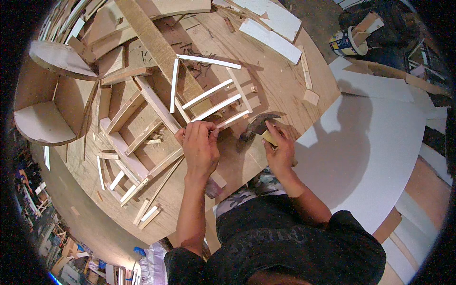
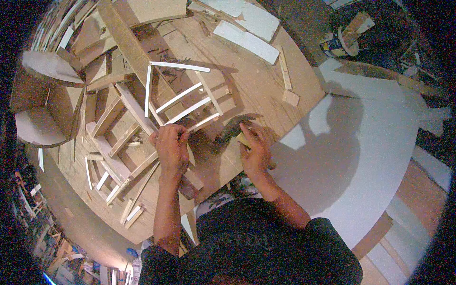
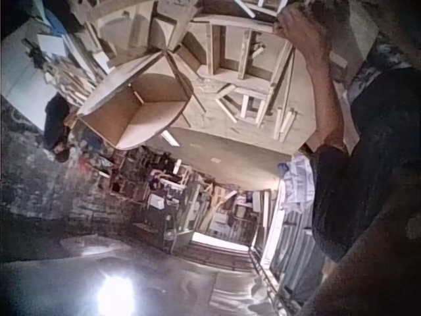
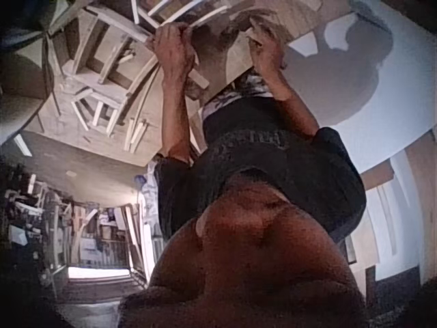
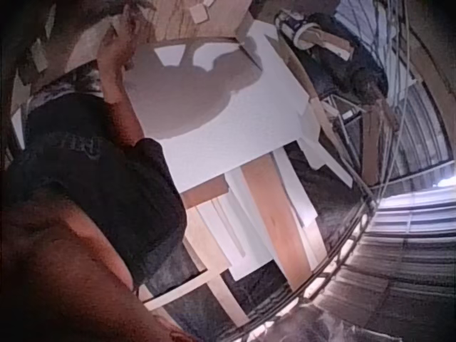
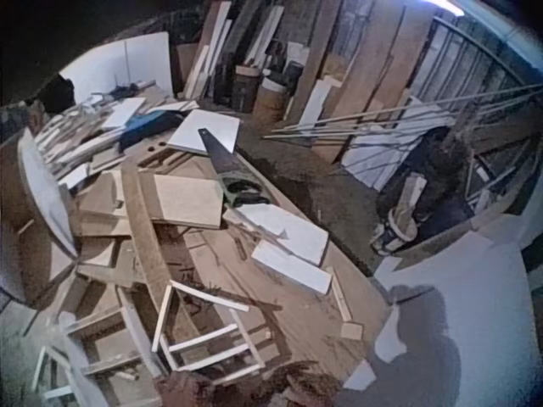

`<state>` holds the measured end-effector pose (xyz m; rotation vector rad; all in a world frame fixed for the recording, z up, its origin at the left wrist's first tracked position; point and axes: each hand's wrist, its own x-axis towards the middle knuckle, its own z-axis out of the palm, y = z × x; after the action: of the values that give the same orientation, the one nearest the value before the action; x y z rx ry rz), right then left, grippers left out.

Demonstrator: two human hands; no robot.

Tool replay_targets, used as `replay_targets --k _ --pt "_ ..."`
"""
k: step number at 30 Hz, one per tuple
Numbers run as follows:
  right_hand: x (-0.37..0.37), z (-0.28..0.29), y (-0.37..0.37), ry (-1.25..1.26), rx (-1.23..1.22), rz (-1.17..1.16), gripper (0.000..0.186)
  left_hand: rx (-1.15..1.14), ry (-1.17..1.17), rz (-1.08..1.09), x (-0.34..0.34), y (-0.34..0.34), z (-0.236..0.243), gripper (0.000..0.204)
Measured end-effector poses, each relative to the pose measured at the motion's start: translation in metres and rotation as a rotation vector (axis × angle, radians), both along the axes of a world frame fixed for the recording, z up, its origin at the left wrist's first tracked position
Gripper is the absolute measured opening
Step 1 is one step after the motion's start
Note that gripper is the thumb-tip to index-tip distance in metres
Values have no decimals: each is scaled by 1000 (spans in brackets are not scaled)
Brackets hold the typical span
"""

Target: The person builds small wooden model houses on a cluttered workbench, using a handsaw to cut thin strips of wood and a hammer to secure pieces together.

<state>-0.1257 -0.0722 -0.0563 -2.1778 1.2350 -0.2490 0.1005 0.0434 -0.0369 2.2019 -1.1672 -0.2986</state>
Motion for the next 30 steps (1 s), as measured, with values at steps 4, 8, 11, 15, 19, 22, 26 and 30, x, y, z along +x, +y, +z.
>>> replay_targets --k 4,8,11,15,19,22,26,30 --pt "19 24 3 79 -206 2 65 -41 -32 -13 1 3 0 12" --pt "67 44 -11 -225 111 -47 69 -50 -27 5 0 2 5 11" --pt "97 31 -27 -208 125 28 68 -56 -22 13 -1 -2 5 11" --pt "106 17 -28 -463 445 -97 64 -54 -37 7 4 -3 3 12" --pt "107 15 -25 -435 503 -168 63 -76 -2 -14 4 -1 -1 14" --pt "107 11 -24 -429 460 -164 64 -156 -16 -19 3 0 -5 15" --pt "106 8 -25 -428 453 -173 64 -230 137 112 7 5 20 11" --pt "103 22 -34 -416 515 -151 61 -255 241 154 6 5 30 7"
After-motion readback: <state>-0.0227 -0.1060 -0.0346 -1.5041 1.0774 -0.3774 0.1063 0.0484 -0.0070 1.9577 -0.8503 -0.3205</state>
